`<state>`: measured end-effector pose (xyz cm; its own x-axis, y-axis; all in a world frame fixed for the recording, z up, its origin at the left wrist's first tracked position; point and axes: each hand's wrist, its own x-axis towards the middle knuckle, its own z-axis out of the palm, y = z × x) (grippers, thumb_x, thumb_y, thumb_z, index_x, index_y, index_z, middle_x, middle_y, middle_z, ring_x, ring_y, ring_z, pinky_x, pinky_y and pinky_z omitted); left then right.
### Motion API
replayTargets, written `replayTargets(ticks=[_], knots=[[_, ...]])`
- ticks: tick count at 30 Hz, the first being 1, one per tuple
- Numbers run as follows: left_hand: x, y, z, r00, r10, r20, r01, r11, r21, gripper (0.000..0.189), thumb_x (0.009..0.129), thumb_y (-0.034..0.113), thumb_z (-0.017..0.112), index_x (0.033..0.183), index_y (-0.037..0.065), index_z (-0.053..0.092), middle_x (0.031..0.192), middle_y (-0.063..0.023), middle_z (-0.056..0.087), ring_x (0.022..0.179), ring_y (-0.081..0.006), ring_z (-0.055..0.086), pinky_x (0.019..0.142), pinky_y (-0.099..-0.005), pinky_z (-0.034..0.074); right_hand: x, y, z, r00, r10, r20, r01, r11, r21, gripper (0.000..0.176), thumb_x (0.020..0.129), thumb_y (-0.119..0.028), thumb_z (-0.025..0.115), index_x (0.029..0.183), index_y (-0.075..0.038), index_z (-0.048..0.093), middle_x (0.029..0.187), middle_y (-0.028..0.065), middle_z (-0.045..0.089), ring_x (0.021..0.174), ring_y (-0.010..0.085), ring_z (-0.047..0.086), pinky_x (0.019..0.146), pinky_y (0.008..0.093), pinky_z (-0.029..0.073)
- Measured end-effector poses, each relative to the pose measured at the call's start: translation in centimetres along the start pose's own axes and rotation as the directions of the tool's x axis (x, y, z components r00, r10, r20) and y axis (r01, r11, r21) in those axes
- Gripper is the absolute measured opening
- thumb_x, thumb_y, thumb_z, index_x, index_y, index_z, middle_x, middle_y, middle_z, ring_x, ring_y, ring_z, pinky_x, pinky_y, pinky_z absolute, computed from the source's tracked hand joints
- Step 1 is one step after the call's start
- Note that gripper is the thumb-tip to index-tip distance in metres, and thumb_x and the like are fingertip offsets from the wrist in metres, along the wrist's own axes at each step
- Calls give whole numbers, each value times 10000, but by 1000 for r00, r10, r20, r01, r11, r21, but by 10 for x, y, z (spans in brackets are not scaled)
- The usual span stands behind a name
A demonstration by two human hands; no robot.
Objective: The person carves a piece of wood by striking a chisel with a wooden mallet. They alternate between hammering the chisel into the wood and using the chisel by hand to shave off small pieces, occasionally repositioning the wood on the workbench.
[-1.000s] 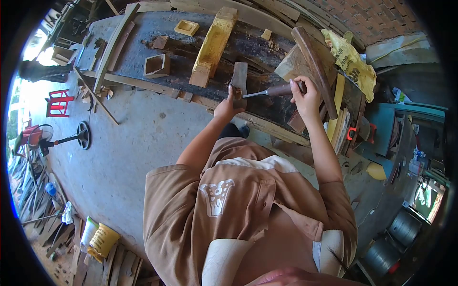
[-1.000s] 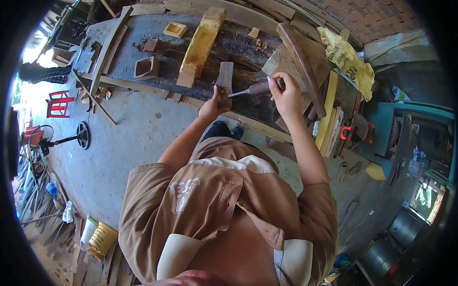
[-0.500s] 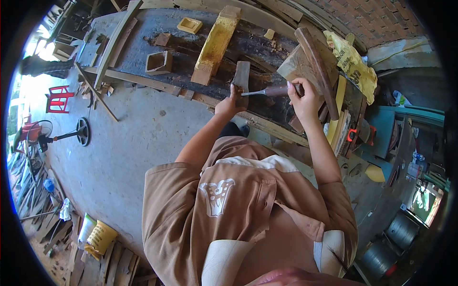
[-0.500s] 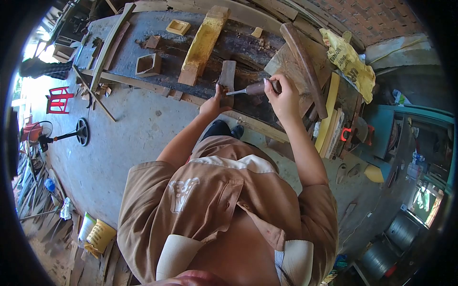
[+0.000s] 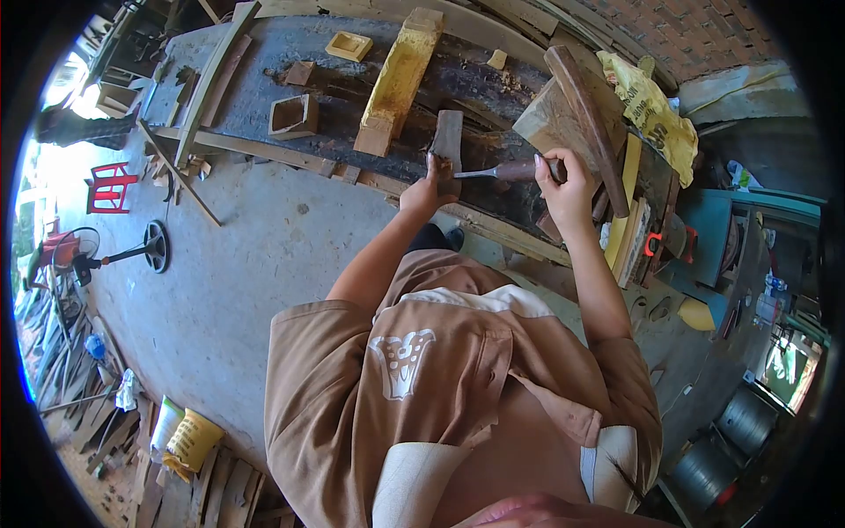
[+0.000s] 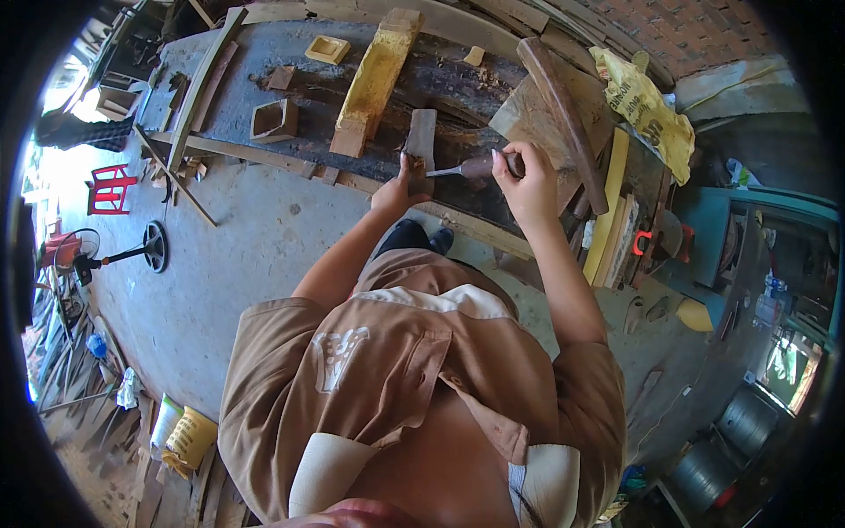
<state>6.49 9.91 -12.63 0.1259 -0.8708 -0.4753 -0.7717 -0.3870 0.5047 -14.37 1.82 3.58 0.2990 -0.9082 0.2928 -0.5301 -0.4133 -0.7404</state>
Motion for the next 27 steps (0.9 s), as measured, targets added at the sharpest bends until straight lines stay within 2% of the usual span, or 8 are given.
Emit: replayTargets(ticks=[8,11,13,18,20,24,26,27], knots=[[1,-1,1,1000,-2,-12,2,999,-39,1121,679,531,683,1411,101,-49,974,-226,612,883,-366,604,705,-406,481,-2,5,0,996,87,-25,-87,996,6,198,753,-162,685,830,-29,559,729,115,567,646,250,543,590,323,430],[-1,1,0,1000,-5,-12,4,1000,-31,1110,685,516,686,1412,103,-44,978,-226,611,889,-367,602,712,-403,478,-3,9,-1,997,62,-38,-62,998,8,199,764,-171,683,830,-29,560,708,100,555,582,212,538,538,308,421],[1,-3,4,999,6,-32,-7,1000,-17,1114,682,506,690,1412,98,-46,960,-207,622,868,-347,613,687,-399,486,-5,10,-3,993,116,-13,-116,992,52,161,827,-151,636,859,-20,549,628,13,502,440,70,476,400,226,388],[2,-5,7,997,34,-73,-34,999,-6,1116,678,493,697,1412,95,-44,943,-190,632,846,-332,624,665,-396,492,-9,11,-3,990,138,-8,-137,988,75,167,832,-155,631,861,-19,538,623,14,506,433,75,478,390,225,381],[0,-3,3,999,23,-38,-25,998,-54,1127,676,504,700,1413,108,-55,976,-221,613,885,-368,601,723,-397,474,-10,12,-2,988,156,-23,-153,983,97,162,834,-155,630,854,-24,537,613,11,501,429,75,477,389,225,373],[0,0,2,1000,7,-28,-8,999,-37,1129,674,510,700,1413,107,-54,971,-218,615,880,-363,604,720,-396,475,-9,12,-4,988,152,-19,-149,983,108,153,832,-153,632,843,-29,542,620,8,501,414,68,464,378,223,360],[0,2,0,1000,-7,-14,7,1000,-23,1130,676,517,695,1411,100,-55,964,-219,616,874,-360,606,716,-398,477,-8,17,-3,999,32,-19,-33,998,-57,167,803,-159,658,828,-36,547,635,31,513,462,107,503,424,259,391],[-1,2,0,1000,-6,-14,5,1000,-22,1130,676,517,695,1411,100,-55,964,-219,616,874,-360,606,716,-398,477,-7,12,-4,999,32,-20,-33,998,-57,167,803,-159,658,828,-36,547,635,31,513,462,107,503,424,259,391]])
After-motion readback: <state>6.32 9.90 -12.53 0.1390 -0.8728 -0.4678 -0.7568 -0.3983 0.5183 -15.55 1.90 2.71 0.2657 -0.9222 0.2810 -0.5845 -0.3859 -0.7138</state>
